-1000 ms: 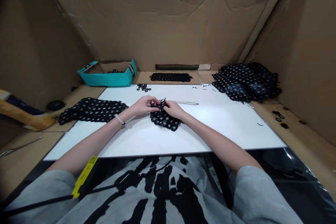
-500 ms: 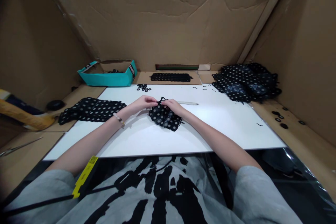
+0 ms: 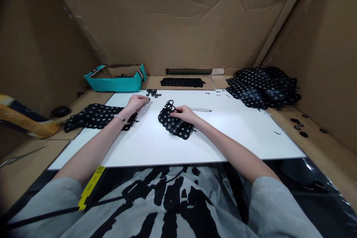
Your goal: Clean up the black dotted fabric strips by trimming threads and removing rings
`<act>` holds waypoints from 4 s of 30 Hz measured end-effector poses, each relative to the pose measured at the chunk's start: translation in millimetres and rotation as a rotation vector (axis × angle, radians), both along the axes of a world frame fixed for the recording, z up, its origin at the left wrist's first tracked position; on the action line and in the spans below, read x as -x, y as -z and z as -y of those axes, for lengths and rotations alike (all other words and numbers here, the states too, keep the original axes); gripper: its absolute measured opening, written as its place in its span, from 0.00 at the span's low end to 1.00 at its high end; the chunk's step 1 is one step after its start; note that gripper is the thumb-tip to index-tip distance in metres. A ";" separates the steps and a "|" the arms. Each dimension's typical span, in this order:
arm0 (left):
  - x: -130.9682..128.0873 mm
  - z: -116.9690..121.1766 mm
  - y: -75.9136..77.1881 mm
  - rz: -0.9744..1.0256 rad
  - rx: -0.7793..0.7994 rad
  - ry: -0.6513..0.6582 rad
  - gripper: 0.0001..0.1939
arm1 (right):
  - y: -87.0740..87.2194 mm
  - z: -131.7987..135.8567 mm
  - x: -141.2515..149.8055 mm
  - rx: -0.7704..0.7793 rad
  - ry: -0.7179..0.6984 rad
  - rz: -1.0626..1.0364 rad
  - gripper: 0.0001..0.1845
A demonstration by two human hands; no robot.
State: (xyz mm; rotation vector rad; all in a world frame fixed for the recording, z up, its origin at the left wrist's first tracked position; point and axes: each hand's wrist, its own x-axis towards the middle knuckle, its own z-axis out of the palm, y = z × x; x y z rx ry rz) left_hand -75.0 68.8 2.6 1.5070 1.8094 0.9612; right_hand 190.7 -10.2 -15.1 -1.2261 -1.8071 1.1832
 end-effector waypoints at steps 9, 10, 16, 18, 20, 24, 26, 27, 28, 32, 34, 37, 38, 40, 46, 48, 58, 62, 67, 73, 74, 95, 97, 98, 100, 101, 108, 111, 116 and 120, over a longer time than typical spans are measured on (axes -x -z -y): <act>-0.9 -4.3 2.3 -0.015 -0.220 0.148 0.35 | -2.2 2.9 2.3 0.005 0.006 0.020 0.18; -4.8 -0.7 -0.9 -0.048 -0.258 0.198 0.31 | -1.7 2.5 2.5 0.004 0.007 0.013 0.17; -41.5 38.1 -16.3 -0.254 -0.291 0.732 0.14 | 3.3 -3.6 3.5 -0.055 0.013 -0.035 0.15; -49.7 46.8 -14.9 -0.279 -0.338 0.773 0.13 | 3.4 -5.0 3.3 -0.071 -0.003 -0.078 0.15; -52.6 49.7 -11.8 -0.251 -0.378 0.736 0.14 | 2.7 -5.3 2.7 -0.061 -0.028 -0.150 0.16; -50.0 46.3 -8.6 -0.192 -0.426 0.622 0.15 | 2.0 -3.9 1.9 -0.011 -0.022 -0.206 0.15; -49.2 45.4 -9.2 -0.216 -0.441 0.647 0.13 | 2.5 -3.4 2.3 -0.011 -0.017 -0.202 0.15; -49.5 45.6 -9.7 -0.232 -0.444 0.676 0.13 | 2.7 -3.3 2.5 -0.017 -0.021 -0.203 0.15; -50.0 46.0 -10.0 -0.246 -0.447 0.704 0.13 | 2.7 -3.4 2.7 -0.026 -0.028 -0.207 0.16; -52.2 48.5 -9.4 -0.283 -0.466 0.740 0.15 | 0.6 -4.1 1.1 -0.035 -0.065 -0.237 0.19; -52.5 48.9 -8.6 -0.276 -0.460 0.714 0.14 | -0.8 -4.0 -0.7 0.017 -0.061 -0.207 0.20; -52.8 47.2 -7.4 -0.217 -0.401 0.661 0.14 | -1.8 -3.0 -2.6 0.092 -0.035 -0.148 0.20; -52.6 45.4 -6.9 -0.187 -0.373 0.648 0.13 | -1.9 -2.7 -2.7 0.099 -0.031 -0.142 0.21; -50.1 39.2 -5.5 -0.110 -0.324 0.604 0.12 | -1.4 -2.3 -2.4 0.096 -0.010 -0.148 0.22; -12.9 3.0 2.0 0.072 -0.297 0.064 0.13 | 2.0 -3.0 -2.2 0.064 0.015 -0.092 0.24; 1.5 -6.8 5.4 -0.030 -0.269 0.008 0.13 | 1.2 -3.6 -3.2 0.029 0.004 -0.047 0.24; -3.4 2.0 -3.1 -0.124 -0.387 0.165 0.30 | -11.5 -2.7 -9.2 0.079 0.003 0.017 0.21; -28.4 31.2 -19.2 -0.223 -0.552 0.465 0.18 | -11.0 -1.9 -5.0 0.082 0.054 -0.123 0.22; -55.2 59.2 -19.3 -0.275 -0.552 0.762 0.13 | -10.6 -0.7 -0.8 -0.017 0.049 -0.167 0.22; -54.6 43.9 -5.1 -0.023 -0.295 0.620 0.12 | -9.4 -4.5 -5.3 0.051 -0.033 -0.131 0.20; -51.7 38.3 -3.3 0.025 -0.260 0.572 0.11 | -8.6 -5.5 -6.2 0.061 -0.036 -0.114 0.19; -47.3 40.9 -10.5 -0.238 -0.403 0.721 0.16 | -2.6 -3.8 1.4 -0.037 -0.053 -0.210 0.16; -54.0 46.2 -8.4 -0.163 -0.340 0.731 0.16 | -3.8 -3.4 1.1 -0.059 -0.069 -0.199 0.17; -55.6 46.1 -6.2 -0.098 -0.289 0.710 0.16 | -3.9 -3.5 0.6 -0.052 -0.055 -0.181 0.17; -54.5 40.5 -0.7 0.060 -0.163 0.650 0.17 | -3.0 -4.3 -1.1 -0.011 -0.011 -0.128 0.19; -51.7 35.4 2.0 0.131 -0.108 0.604 0.17 | -2.2 -5.0 -2.1 0.015 0.010 -0.101 0.20; -6.3 -8.7 13.7 0.099 -0.156 0.088 0.16 | -2.3 -4.7 -4.3 0.057 0.074 -0.066 0.23; 2.6 -13.4 15.4 -0.063 -0.163 0.124 0.27 | -7.3 -2.5 -6.2 0.048 0.082 0.034 0.22; -13.6 4.7 4.1 -0.252 -0.409 0.273 0.27 | -12.0 -2.9 -11.5 0.082 0.050 0.148 0.18; -37.4 33.7 -11.6 -0.235 -0.442 0.587 0.15 | -12.6 -2.1 -9.2 0.093 0.054 0.022 0.17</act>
